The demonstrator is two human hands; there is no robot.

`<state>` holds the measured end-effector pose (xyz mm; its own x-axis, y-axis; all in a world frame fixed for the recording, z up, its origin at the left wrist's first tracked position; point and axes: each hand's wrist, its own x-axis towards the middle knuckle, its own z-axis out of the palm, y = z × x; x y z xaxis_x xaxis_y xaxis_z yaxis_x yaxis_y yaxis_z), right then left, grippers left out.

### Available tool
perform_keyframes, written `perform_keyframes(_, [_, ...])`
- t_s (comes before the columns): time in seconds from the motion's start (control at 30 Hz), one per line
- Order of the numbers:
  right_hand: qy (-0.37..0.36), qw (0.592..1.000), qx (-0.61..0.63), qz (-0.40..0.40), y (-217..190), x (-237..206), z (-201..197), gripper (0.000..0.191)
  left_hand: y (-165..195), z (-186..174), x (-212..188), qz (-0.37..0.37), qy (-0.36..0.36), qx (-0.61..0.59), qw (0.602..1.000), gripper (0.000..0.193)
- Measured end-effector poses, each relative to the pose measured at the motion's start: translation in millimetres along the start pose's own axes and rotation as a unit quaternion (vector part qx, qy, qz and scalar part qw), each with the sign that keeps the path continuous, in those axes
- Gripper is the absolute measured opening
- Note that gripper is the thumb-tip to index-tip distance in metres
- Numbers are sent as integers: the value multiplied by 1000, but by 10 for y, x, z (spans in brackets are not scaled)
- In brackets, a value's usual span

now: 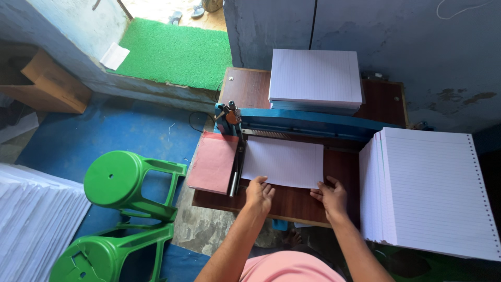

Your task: The person places lined paper sheets into a binding machine, presses the handle to create holes, and stacks the processed sheets. The person then inserts the punched sheets into a printed cover and stacks the finished notebooks.

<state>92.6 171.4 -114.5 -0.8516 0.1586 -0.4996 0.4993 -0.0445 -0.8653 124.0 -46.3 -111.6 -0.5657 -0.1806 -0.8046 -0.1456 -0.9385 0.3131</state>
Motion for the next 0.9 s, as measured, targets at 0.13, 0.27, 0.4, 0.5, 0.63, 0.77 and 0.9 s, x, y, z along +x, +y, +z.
perform_keyframes(0.13, [-22, 999, -23, 3, 3, 9, -37, 41, -76, -62, 26, 19, -6, -31, 999, 74])
perform_keyframes(0.27, [-31, 999, -21, 10, -7, 21, -104, 41, -150, -55, 8, 30, -8, -39, 999, 74])
perform_keyframes(0.4, [-37, 999, -8, 3, 0, -1, -82, 41, -123, -50, -14, 18, -7, -40, 999, 74])
perform_keyframes(0.5, [-18, 1000, -12, -1, 6, -19, -26, 42, -113, -58, -2, 16, -2, -22, 1000, 74])
perform_keyframes(0.63, [4, 1000, -15, -7, 14, -42, 44, 41, -96, -45, 35, 18, 2, -16, 1000, 75])
perform_keyframes(0.77, [-1, 1000, -20, -16, 16, -39, 107, 38, -25, -53, 68, 7, 11, -12, 1000, 76])
perform_keyframes(0.9, [-6, 998, -48, -28, 30, -35, 148, 38, 40, -105, 93, -1, 1, 7, 1000, 74])
